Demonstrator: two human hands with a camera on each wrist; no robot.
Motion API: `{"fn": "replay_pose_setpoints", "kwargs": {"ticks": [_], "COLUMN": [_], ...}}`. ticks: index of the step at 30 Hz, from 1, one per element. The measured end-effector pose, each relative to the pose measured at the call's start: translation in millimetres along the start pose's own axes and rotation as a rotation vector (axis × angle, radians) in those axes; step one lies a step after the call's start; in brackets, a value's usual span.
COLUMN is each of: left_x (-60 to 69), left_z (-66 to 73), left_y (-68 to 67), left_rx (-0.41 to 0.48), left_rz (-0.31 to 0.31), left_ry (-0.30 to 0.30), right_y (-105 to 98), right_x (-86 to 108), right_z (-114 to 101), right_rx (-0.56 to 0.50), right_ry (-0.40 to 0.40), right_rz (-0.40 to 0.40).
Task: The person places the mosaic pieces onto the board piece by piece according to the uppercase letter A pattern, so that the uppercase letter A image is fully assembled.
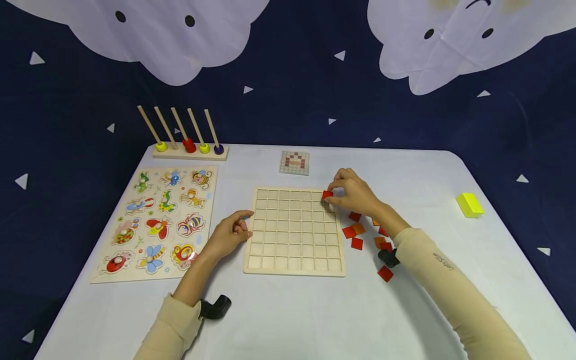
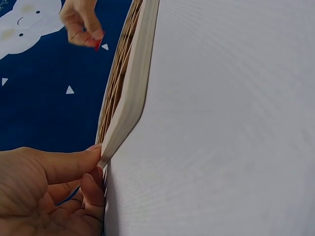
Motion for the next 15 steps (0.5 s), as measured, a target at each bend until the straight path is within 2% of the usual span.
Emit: {"fn": "replay_pose_setpoints", "kwargs": {"ticks": [9,15], "left_x": [-0.4,-0.9], "left_z": [-2.0,-1.4], "left_y": [0.2,0.8], "left_rx": [0.012,0.010], "left_rz": [0.010,0.013], "left_ry": [0.000,-0.002], "right_y": [15.8,24.9], "right_x": [-27.6,-40.2], "right_z": [-34.6,-43.7], "right_rx": [-0.009,-0.009], "right_ry": [-0.080,-0.107], "right_rz": [-0.017,-0.033]}}
Point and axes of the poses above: each hand's wrist, its own x-axis away from the middle knuckle, its own y-axis out of the palm, z = x × y, the point moved 6 cm from there along -x, towards the middle knuckle, and after that the axes turned 4 degrees about y, right-handed, at the moved point
